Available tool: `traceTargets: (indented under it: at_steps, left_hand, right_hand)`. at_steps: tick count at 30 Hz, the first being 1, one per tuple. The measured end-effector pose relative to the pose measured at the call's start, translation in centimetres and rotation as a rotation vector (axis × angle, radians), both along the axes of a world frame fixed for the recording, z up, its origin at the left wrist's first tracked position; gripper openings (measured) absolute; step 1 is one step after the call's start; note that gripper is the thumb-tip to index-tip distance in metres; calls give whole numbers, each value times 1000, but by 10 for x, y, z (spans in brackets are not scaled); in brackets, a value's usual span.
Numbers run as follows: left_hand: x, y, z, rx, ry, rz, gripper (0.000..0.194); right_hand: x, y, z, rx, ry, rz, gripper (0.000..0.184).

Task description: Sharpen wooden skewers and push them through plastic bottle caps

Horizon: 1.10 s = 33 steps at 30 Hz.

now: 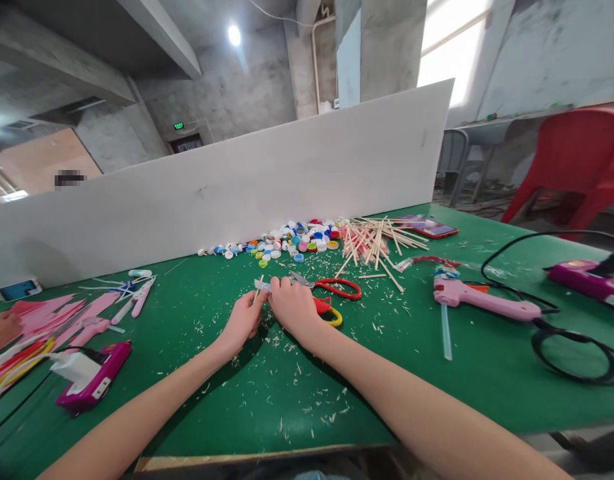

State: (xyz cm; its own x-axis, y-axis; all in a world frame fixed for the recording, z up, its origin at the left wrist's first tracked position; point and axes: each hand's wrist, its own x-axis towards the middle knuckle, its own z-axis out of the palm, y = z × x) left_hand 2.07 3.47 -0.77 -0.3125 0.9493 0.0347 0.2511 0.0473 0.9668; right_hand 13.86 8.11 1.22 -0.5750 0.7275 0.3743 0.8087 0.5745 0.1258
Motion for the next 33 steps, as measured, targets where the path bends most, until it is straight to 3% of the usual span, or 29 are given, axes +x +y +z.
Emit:
traceTargets:
  at_steps: [6, 17, 29, 33]
  left_hand:
    - [0, 1, -3, -5, -6, 29, 50]
    - [2, -3, 4, 15, -83, -81, 44]
    - [4, -3, 4, 56, 52, 1, 45]
    - [2, -3, 0, 77, 71, 9, 45]
  right_hand:
    - [1, 2, 1, 4, 23, -7, 29]
    - [8, 9, 7, -48, -17, 174, 25]
    - [4, -3, 6, -56, -2, 1, 28]
    - [8, -2, 7, -57, -28, 38, 28]
